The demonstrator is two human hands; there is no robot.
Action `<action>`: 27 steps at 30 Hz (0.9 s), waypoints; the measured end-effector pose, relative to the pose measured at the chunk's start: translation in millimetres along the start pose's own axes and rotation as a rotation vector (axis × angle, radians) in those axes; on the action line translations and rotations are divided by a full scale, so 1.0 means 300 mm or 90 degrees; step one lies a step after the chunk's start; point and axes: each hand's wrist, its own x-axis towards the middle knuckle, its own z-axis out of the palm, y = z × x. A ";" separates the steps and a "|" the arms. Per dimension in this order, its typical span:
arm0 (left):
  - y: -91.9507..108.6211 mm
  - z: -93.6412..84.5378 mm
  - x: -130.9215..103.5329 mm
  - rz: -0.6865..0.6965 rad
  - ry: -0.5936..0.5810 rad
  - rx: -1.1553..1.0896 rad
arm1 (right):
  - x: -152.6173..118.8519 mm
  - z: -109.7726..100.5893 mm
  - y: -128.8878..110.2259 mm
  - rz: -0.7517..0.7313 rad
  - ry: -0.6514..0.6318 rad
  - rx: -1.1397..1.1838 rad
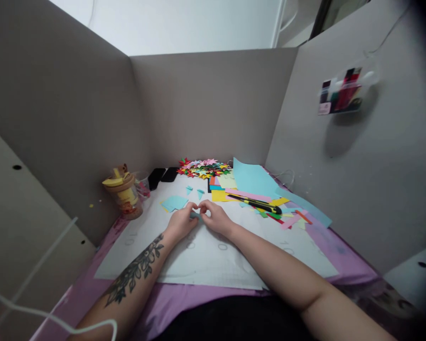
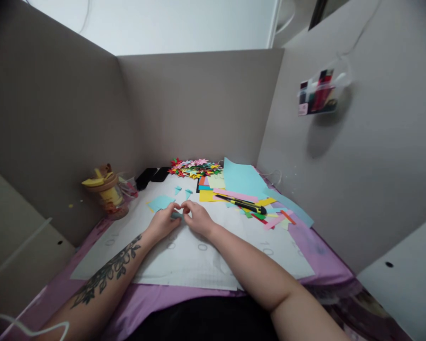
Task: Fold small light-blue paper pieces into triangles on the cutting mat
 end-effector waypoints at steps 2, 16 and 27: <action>0.004 -0.002 -0.002 0.012 -0.004 0.030 | -0.002 -0.002 -0.005 -0.004 -0.004 -0.014; -0.008 -0.002 0.001 0.002 0.014 0.050 | -0.004 -0.023 -0.009 -0.029 0.057 -0.112; -0.009 -0.004 0.005 -0.068 0.080 -0.121 | 0.017 -0.044 0.046 0.057 0.138 -0.096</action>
